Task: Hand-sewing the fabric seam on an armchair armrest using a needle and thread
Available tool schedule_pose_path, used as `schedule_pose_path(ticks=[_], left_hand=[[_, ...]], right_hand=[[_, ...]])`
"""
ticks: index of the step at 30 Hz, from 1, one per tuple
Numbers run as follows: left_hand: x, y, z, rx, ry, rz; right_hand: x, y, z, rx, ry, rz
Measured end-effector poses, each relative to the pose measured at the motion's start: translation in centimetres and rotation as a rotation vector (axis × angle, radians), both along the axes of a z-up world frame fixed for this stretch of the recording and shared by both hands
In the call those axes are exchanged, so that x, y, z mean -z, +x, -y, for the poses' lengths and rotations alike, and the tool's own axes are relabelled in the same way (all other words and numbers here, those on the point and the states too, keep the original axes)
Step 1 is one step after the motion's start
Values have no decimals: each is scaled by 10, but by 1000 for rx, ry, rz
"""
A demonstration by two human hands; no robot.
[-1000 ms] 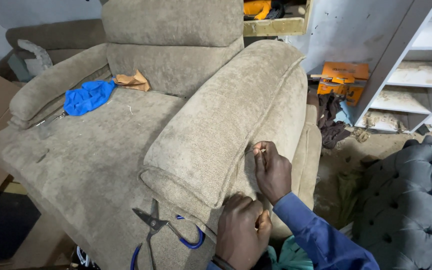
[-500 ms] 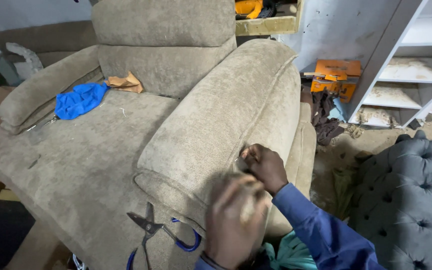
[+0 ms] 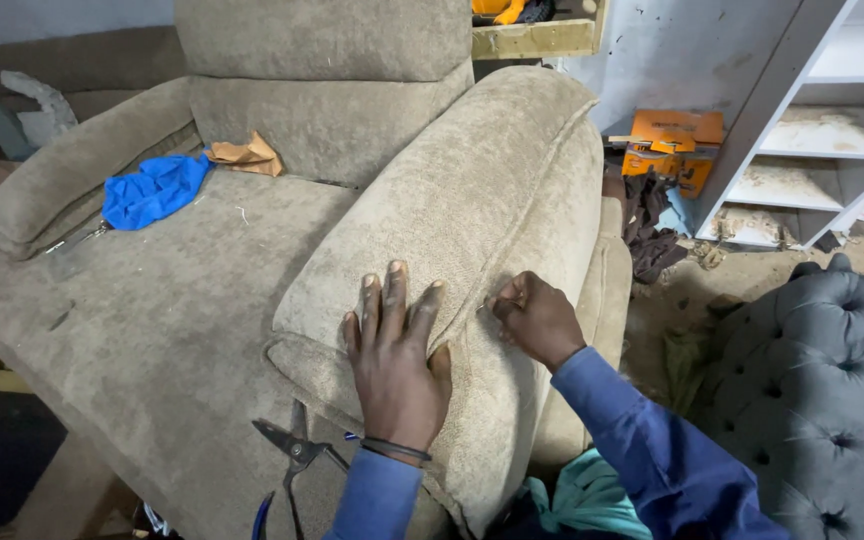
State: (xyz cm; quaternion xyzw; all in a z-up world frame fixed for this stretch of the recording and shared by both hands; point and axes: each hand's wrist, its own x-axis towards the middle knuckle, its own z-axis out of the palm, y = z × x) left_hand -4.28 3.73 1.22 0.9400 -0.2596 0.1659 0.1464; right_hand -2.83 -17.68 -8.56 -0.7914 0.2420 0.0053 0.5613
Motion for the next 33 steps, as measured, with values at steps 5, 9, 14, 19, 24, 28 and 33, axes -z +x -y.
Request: schedule_pose_path(ticks=[5,9,14,19,24,28,33], left_hand=[[2,0,1,-26,2,32],[3,-1,2,-25,-25,41],[3,-4,4,-29,-31,56],[-12,-9,9,-56,-51,-19],[-1,-5,7,-41,-79,-18],[7,-4,4,-10,-86,56],[3,-5,-2,93,-152,13]], right_hand=[[17,7,10,-135,-177,23],[36,10,17,-174,-145,125],[18,4,9,-139,-149,71],[11,12,21,-228,-16,-11],[-6,10,18,-319,87,46],[-1,2,24,-415,69,128],[-13,-22,31,-407,20,231]])
